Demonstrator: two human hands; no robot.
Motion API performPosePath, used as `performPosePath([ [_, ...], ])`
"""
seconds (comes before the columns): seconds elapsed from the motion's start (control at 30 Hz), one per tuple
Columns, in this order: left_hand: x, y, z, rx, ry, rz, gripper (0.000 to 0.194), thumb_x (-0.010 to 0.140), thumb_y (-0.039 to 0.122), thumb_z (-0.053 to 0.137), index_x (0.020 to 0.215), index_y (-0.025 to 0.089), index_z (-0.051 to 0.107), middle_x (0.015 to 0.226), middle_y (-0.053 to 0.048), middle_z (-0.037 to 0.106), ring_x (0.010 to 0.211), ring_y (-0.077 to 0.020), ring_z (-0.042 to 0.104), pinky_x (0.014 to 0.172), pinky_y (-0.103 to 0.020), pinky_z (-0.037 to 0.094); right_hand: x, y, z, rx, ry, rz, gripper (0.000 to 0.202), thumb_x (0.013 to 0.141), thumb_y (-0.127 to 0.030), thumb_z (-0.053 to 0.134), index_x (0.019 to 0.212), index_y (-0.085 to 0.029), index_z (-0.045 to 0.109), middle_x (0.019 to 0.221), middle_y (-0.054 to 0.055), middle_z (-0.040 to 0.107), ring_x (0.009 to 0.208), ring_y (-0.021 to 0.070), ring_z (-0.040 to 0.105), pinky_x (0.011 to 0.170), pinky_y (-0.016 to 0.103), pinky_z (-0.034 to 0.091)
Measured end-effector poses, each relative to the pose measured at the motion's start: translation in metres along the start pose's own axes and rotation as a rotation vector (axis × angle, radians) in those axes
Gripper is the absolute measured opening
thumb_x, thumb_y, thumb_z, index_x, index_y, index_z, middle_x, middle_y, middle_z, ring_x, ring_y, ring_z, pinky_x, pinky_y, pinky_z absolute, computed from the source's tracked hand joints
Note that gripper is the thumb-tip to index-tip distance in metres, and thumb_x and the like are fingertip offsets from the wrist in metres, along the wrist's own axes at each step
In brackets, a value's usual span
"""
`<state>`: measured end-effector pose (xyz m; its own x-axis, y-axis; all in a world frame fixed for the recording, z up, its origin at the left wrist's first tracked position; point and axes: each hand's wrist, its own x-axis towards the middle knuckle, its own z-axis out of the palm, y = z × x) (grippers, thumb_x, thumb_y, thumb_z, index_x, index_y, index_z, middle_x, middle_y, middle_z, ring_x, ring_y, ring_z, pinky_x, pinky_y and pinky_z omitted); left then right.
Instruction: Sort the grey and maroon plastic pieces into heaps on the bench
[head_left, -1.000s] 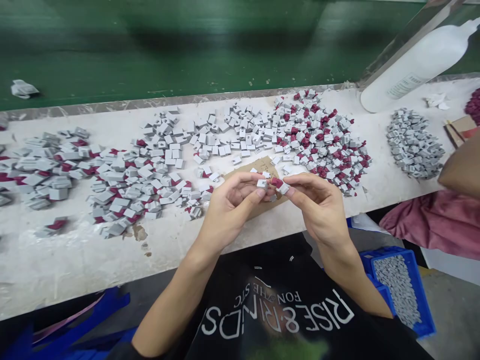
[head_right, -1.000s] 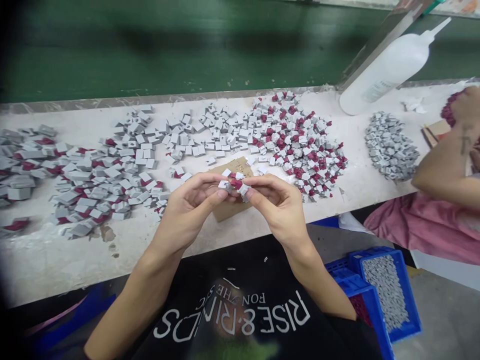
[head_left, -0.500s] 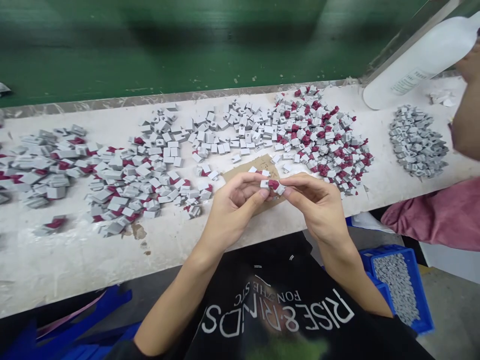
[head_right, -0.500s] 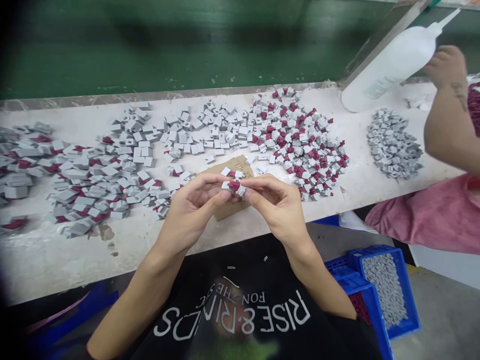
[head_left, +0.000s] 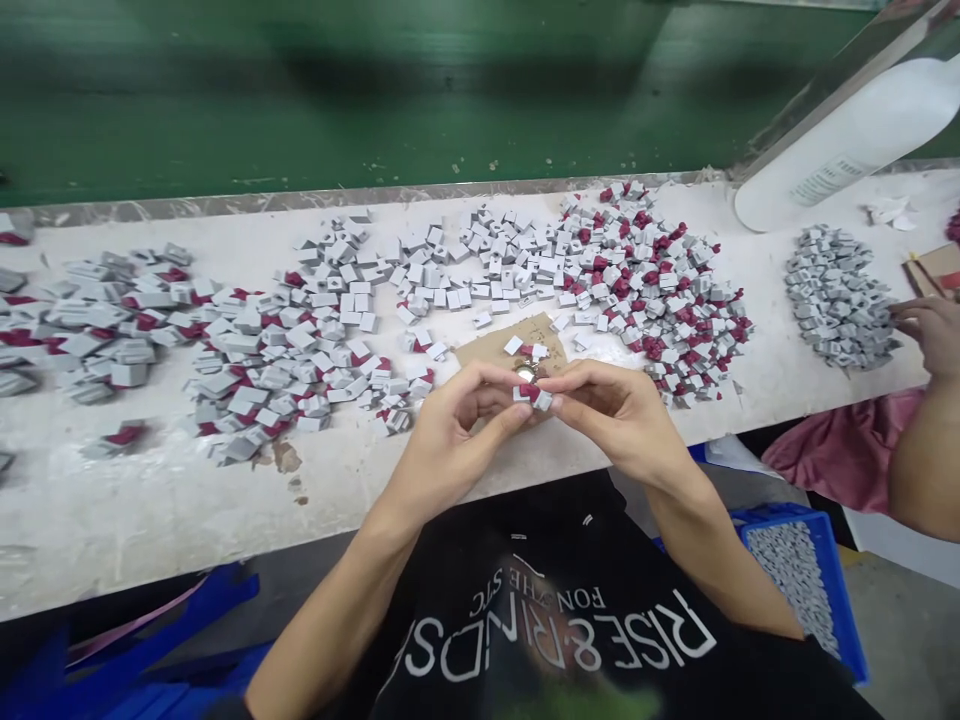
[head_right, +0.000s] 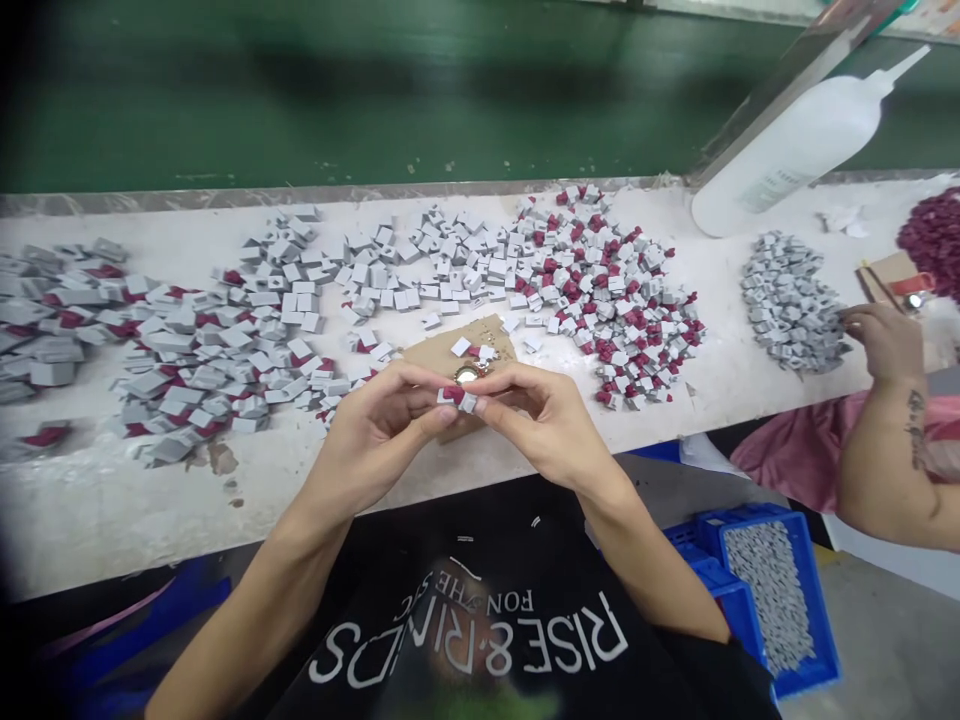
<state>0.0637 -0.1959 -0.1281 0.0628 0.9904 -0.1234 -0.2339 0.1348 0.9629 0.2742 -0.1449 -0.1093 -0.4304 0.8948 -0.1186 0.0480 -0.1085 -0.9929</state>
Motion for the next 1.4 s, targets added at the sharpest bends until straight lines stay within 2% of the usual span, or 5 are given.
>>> performPosePath([
  [0.3, 0.020, 0.018, -0.062, 0.278, 0.429, 0.093, 0.026, 0.093, 0.028, 0.088, 0.116, 0.025, 0.075, 0.093, -0.001, 0.069, 0.077, -0.0167, 0.069, 0.068, -0.028, 0.057, 0.080, 0.003, 0.021, -0.933, 0.057, -0.064, 0.009, 0.097, -0.029, 0.080, 0.089, -0.025, 0.079, 0.088, 0.008, 0.080, 0.097, 0.0329, 0.070, 0.080, 0.043, 0.052],
  [0.57, 0.123, 0.053, -0.122, 0.576, 0.508, 0.128, 0.020, 0.083, 0.014, 0.082, 0.099, 0.021, 0.073, 0.085, -0.003, 0.070, 0.080, -0.0214, 0.066, 0.074, -0.032, 0.053, 0.104, -0.005, 0.042, -1.257, -0.131, 0.104, 0.008, 0.094, -0.020, 0.079, 0.087, -0.024, 0.077, 0.091, 0.011, 0.083, 0.096, 0.0341, 0.074, 0.076, 0.039, 0.044],
  [1.07, 0.273, 0.069, -0.183, 0.738, 0.678, -0.079, 0.041, 0.080, 0.001, 0.090, 0.075, 0.021, 0.055, 0.073, 0.005, 0.049, 0.100, -0.0202, 0.053, 0.118, -0.046, 0.043, 0.098, 0.022, -0.010, -0.305, 0.286, -0.106, 0.013, 0.090, -0.031, 0.082, 0.098, -0.023, 0.078, 0.110, 0.008, 0.081, 0.096, 0.0236, 0.080, 0.090, 0.039, 0.067],
  [1.27, 0.238, 0.076, -0.154, 0.739, 0.703, 0.092, 0.050, 0.075, 0.010, 0.100, 0.089, 0.024, 0.053, 0.117, -0.007, 0.063, 0.143, -0.0362, 0.044, 0.134, -0.060, 0.028, 0.080, 0.016, -0.020, 0.023, 0.322, -0.134, 0.032, 0.085, -0.043, 0.099, 0.104, -0.025, 0.080, 0.109, 0.006, 0.085, 0.105, 0.0231, 0.083, 0.102, 0.040, 0.070],
  [1.4, 0.167, 0.070, -0.084, 0.577, 0.074, 0.117, 0.019, 0.101, 0.034, 0.086, 0.111, 0.020, 0.079, 0.113, -0.012, 0.077, 0.108, -0.0303, 0.071, 0.101, -0.047, 0.058, 0.069, -0.001, -0.006, 0.044, 0.289, -0.240, 0.022, 0.093, -0.036, 0.095, 0.106, -0.027, 0.080, 0.110, 0.005, 0.083, 0.107, 0.0230, 0.083, 0.097, 0.039, 0.071],
])
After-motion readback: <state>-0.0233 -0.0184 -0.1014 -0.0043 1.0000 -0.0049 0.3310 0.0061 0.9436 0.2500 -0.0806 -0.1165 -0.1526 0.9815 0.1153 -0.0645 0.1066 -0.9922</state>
